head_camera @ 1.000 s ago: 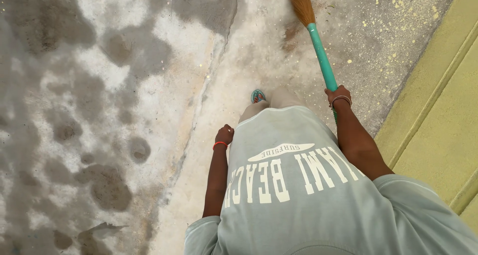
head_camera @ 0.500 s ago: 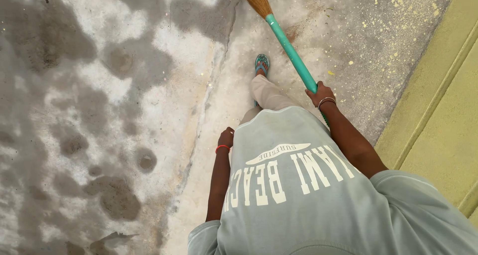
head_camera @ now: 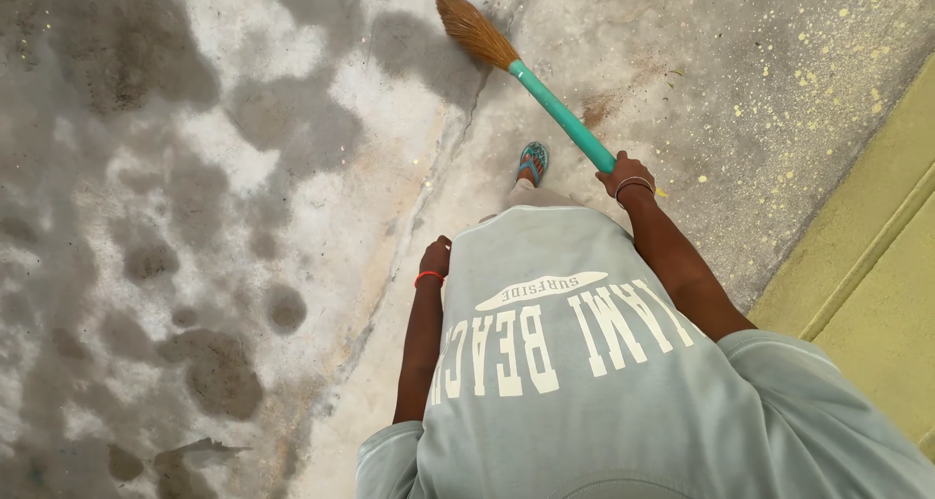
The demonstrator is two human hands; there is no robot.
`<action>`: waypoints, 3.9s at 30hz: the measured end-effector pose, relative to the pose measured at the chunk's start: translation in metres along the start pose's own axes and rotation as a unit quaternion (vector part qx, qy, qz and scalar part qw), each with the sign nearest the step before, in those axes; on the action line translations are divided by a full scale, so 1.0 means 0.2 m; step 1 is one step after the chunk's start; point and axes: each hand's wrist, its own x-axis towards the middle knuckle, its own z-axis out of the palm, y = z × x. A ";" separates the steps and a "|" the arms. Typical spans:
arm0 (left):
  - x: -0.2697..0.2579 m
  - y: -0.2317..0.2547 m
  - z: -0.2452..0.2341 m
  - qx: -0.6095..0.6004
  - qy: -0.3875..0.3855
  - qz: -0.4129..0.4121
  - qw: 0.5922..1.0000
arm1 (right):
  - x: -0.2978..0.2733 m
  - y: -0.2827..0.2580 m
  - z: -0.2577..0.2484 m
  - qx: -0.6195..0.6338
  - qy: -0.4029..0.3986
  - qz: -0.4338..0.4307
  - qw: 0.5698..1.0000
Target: Sweeping the concrete floor with a long-handled broom.
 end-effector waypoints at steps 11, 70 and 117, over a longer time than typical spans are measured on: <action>0.25 0.17 -0.25 0.100 0.021 0.105 0.989 | 0.08 0.20 -0.05 0.285 0.035 0.191 0.939; 1.47 0.58 -1.59 0.092 -0.048 0.091 0.990 | 0.94 -1.13 -0.80 -0.087 -0.013 -0.035 0.996; 2.40 2.00 -2.19 0.171 -0.061 0.210 0.961 | 1.85 -0.73 -1.64 0.092 -0.012 0.174 0.980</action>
